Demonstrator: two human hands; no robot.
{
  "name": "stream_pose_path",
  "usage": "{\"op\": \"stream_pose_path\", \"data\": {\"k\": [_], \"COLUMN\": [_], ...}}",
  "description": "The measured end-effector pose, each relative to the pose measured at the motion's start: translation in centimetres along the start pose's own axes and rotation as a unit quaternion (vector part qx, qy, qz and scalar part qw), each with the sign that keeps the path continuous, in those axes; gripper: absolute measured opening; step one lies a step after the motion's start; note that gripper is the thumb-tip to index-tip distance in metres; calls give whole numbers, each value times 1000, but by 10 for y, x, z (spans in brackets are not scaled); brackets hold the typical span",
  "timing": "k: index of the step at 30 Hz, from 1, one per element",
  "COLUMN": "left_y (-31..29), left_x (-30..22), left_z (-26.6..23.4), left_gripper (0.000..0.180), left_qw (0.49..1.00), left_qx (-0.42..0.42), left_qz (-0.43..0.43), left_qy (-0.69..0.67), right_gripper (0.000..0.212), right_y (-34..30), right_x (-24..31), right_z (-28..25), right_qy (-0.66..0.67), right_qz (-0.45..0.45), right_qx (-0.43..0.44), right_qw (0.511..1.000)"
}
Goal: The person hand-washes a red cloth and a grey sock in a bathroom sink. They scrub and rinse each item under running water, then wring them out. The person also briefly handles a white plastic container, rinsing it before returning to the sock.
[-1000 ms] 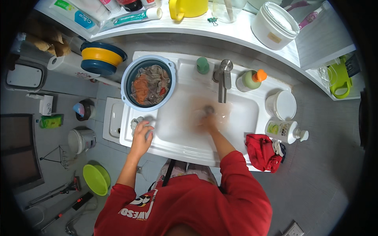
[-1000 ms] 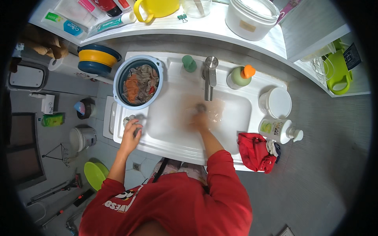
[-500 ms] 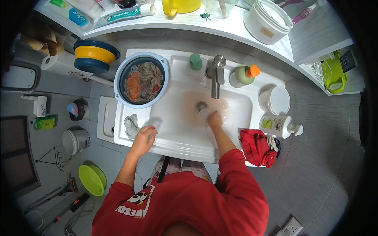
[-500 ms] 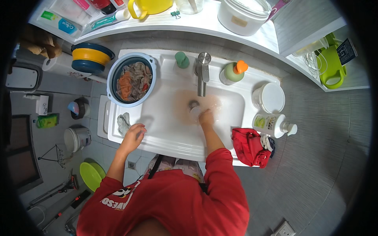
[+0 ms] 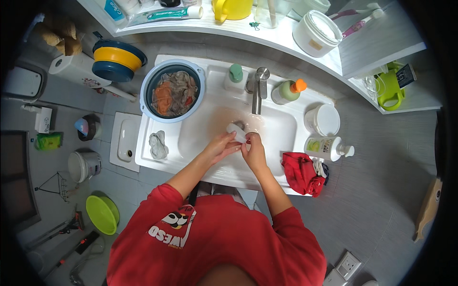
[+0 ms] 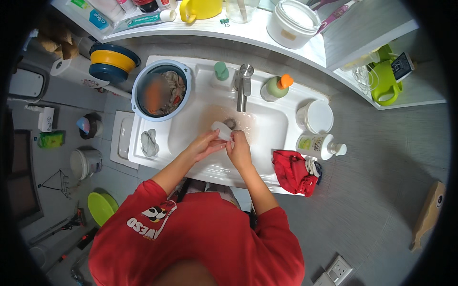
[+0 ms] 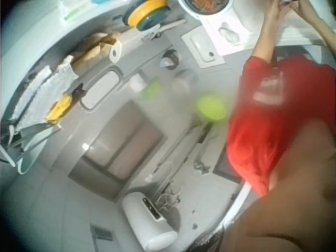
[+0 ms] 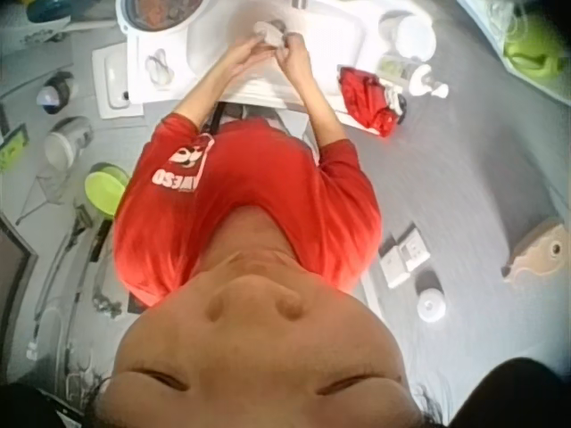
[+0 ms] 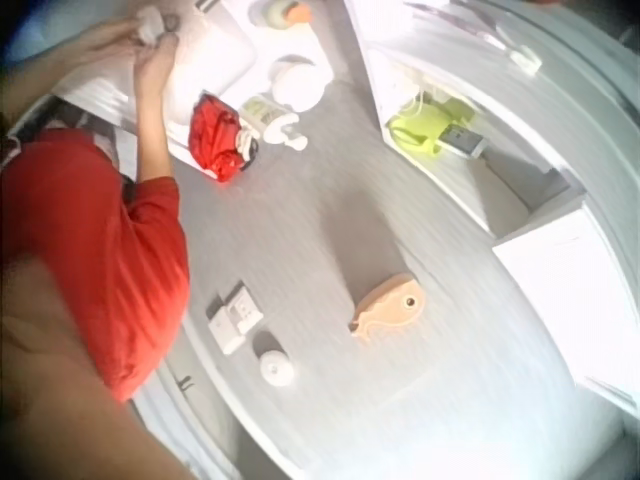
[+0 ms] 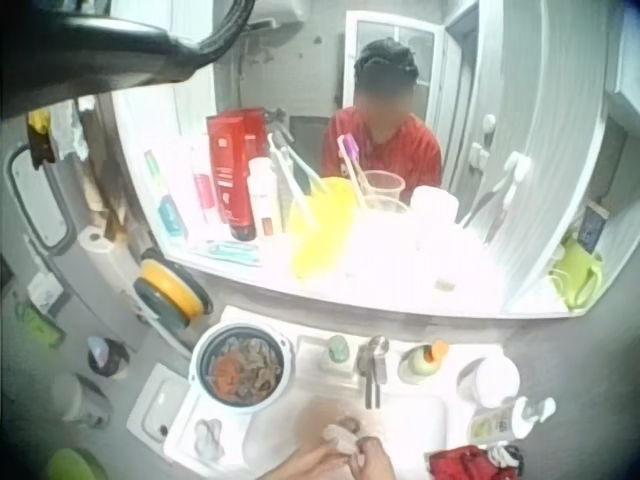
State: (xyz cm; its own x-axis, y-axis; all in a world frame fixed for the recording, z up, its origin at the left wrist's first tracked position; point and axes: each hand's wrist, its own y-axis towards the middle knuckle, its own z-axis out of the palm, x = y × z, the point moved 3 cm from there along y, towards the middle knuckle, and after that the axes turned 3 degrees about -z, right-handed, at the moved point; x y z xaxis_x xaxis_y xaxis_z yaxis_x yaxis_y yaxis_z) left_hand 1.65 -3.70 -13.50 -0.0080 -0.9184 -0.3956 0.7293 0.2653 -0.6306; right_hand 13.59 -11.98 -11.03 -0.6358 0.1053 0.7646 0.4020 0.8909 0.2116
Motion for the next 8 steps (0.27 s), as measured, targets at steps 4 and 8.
{"op": "stream_pose_path", "data": {"k": [4, 8], "left_y": [-9, -18], "left_x": [-15, -16], "left_z": [21, 29], "left_gripper": [33, 33], "left_qw": [997, 982], "left_qx": [29, 64], "left_qz": [59, 72], "left_qy": [37, 161], "right_gripper": [51, 84], "right_y": [7, 18], "right_x": [48, 75], "right_z": [-40, -62], "right_qy": [-28, -102], "right_qz": [-39, -80], "right_qx": [38, 142], "right_qw": [998, 981]}}
